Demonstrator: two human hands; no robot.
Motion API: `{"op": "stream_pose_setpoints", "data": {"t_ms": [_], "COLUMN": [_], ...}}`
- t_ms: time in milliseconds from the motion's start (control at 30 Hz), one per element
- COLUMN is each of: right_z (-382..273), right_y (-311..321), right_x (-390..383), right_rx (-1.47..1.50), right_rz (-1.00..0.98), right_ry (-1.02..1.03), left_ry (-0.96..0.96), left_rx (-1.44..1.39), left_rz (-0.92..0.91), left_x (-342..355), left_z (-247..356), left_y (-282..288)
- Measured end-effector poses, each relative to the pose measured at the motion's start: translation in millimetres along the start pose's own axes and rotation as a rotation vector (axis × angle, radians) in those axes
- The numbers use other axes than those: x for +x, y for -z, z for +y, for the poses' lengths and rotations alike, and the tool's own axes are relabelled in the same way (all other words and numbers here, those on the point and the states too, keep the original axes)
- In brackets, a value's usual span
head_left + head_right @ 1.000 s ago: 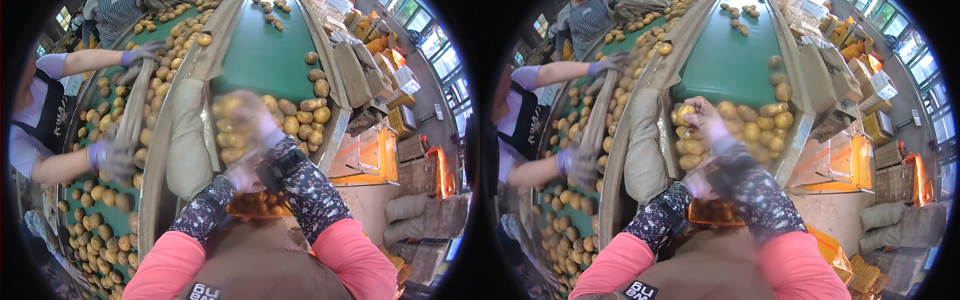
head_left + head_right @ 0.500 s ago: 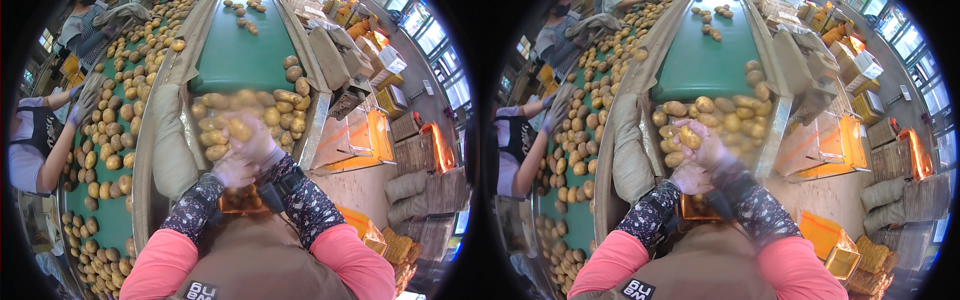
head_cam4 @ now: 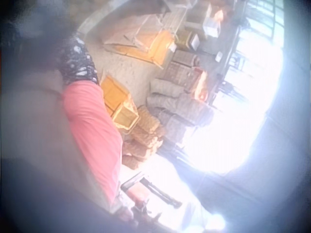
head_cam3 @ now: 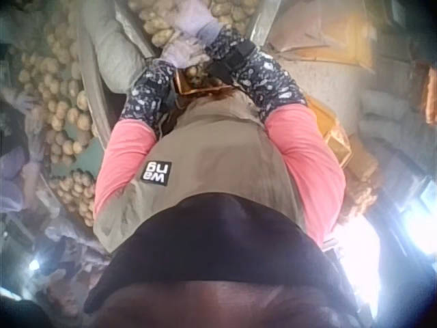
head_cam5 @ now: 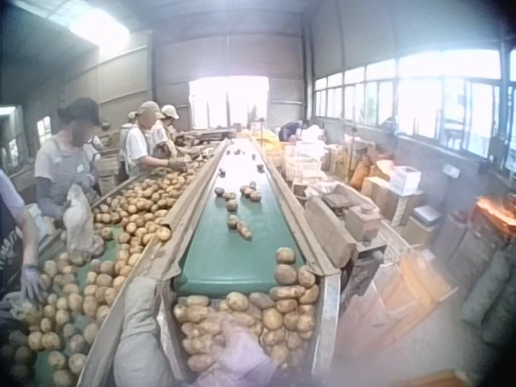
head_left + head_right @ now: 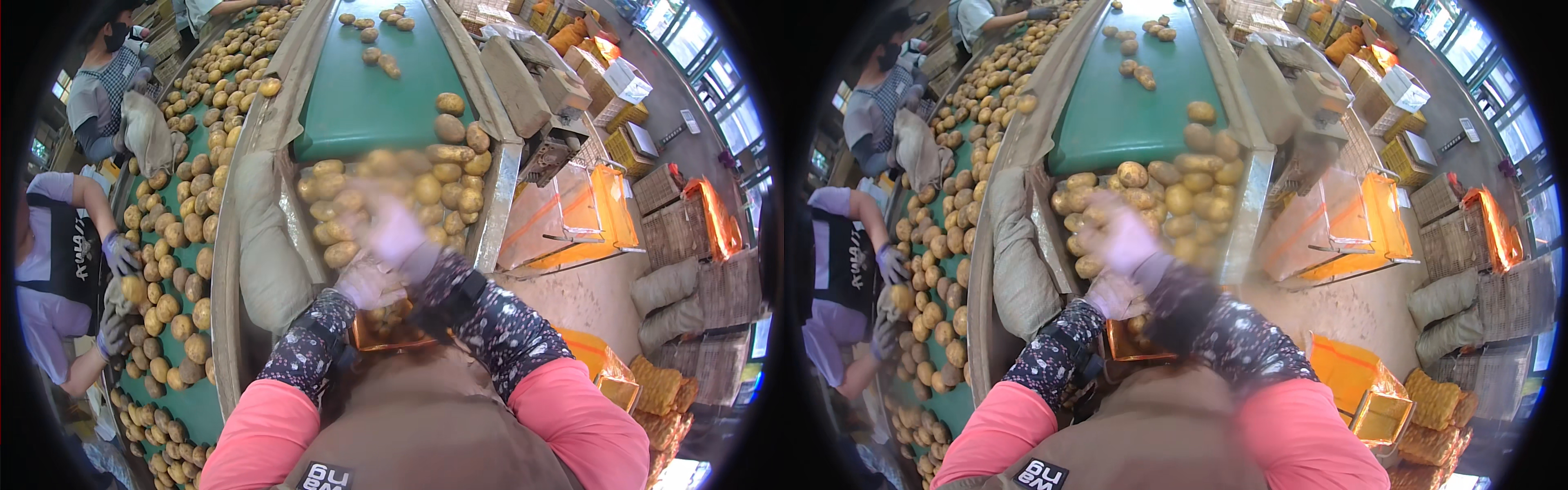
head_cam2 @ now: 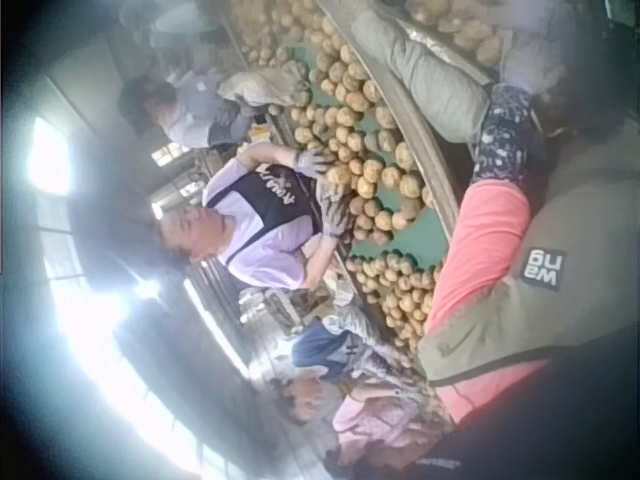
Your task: The person picks potatoes from a moving conveyor belt and places them into an orange bin. The person continues this process throughout the clip, handling potatoes one at a time or in small groups.
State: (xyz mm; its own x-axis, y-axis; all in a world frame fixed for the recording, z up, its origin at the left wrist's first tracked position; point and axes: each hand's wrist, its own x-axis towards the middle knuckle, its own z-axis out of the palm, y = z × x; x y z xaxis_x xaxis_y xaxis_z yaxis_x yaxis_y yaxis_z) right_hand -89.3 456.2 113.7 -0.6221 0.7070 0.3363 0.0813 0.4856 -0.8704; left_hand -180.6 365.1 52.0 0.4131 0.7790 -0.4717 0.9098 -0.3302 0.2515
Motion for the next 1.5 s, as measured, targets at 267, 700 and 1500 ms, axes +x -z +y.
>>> {"op": "stream_pose_setpoints", "data": {"t_ms": [267,700,1500], "right_z": [110.3,76.6,72.0], "right_y": [47.4,58.4,-78.8], "right_x": [-4.6,-13.6,80.7], "right_rx": [-0.671,-0.587,-0.571], "right_rz": [0.109,-0.188,-0.423], "right_ry": [-0.333,-0.311,-0.225], "left_ry": [-0.155,-0.217,-0.101], "left_rx": [-0.026,0.061,-0.255], "left_rz": [0.732,0.522,0.487], "left_x": [17.6,13.7,2.7], "left_z": [-17.2,-21.0,-7.5], "left_y": [-47.9,-50.9,-26.6]}}
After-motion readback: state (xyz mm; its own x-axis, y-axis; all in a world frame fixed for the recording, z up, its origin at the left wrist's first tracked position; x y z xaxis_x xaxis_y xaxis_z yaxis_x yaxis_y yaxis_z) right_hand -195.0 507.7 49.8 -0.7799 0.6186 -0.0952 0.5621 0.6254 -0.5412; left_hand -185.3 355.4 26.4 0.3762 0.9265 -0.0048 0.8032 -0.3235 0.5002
